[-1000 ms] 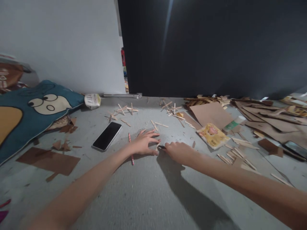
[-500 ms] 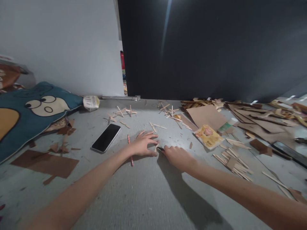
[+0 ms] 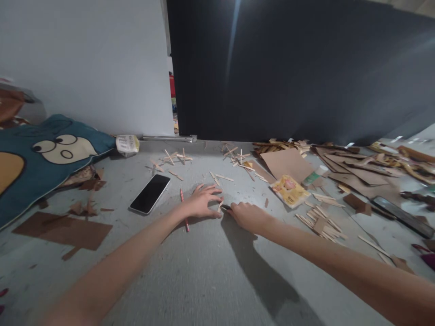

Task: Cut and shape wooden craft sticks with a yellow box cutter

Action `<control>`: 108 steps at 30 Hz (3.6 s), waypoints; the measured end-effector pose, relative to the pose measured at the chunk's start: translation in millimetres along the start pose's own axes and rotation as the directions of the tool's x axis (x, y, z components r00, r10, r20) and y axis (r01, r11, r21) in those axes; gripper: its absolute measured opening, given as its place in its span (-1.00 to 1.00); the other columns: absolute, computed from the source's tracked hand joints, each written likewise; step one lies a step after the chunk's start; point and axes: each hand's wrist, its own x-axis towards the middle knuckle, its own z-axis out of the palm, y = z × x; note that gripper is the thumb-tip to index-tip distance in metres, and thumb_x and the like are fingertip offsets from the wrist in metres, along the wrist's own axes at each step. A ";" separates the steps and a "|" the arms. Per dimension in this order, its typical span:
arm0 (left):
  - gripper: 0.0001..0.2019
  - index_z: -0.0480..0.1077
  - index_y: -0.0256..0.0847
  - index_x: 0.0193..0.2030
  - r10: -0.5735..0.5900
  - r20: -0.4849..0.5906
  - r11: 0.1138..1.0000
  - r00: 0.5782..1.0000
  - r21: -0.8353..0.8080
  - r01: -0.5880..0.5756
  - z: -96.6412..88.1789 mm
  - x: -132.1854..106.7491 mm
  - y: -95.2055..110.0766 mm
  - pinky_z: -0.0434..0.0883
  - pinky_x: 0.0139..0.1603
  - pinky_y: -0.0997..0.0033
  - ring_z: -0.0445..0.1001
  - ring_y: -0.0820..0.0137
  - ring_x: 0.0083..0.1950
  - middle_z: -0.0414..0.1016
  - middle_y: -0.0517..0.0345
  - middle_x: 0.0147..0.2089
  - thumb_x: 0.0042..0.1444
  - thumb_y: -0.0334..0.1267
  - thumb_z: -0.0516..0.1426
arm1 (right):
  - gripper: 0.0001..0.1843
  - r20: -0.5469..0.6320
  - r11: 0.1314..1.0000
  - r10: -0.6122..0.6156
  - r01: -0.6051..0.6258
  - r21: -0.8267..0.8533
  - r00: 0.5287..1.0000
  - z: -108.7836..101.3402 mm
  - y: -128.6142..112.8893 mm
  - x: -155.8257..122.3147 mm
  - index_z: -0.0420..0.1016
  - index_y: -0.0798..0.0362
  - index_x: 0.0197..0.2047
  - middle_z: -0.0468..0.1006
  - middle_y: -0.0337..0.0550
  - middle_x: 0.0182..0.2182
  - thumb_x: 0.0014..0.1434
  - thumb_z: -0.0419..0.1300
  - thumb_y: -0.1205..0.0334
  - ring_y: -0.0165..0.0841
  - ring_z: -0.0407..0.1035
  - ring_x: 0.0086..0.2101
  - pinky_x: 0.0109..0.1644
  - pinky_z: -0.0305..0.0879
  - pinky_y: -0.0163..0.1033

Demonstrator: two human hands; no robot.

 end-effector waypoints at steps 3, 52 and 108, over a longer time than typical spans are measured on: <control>-0.45 0.57 0.05 0.15 0.001 -0.002 1.000 1.000 -0.014 -0.001 0.9 0.6 -0.9 -0.15 0.54 -0.28 0.03 -0.06 0.59 0.28 0.03 0.50 0.06 0.18 0.36 | -0.54 0.029 0.999 -0.004 0.003 0.050 1.000 -5.0 1.9 2.0 0.52 0.13 0.08 0.65 0.20 -0.08 0.55 -0.12 0.07 -0.09 0.62 -0.06 -0.10 0.42 -0.17; -0.42 0.53 0.06 0.19 0.004 0.001 1.000 1.000 -0.001 -0.004 2.8 0.4 2.8 -0.15 0.57 -0.22 0.03 -0.01 0.59 0.27 0.08 0.51 0.06 0.18 0.36 | -0.53 0.003 0.999 -0.020 0.021 -0.048 1.000 10.0 14.5 -3.2 0.46 0.07 0.14 0.68 0.13 -0.20 0.56 -0.18 0.03 -0.06 0.64 -0.15 -0.18 0.41 -0.16; -0.43 0.48 0.13 0.29 0.036 0.053 0.999 0.998 0.007 -0.036 1.5 -3.5 9.2 -0.25 0.55 -0.29 0.04 -0.03 0.58 0.21 0.07 0.54 0.16 0.17 0.30 | -0.57 -0.071 0.995 0.000 -0.007 -0.096 0.997 23.0 -0.1 -9.2 0.46 0.15 0.04 0.69 0.14 -0.25 0.57 -0.16 0.11 -0.09 0.67 -0.23 -0.32 0.43 -0.23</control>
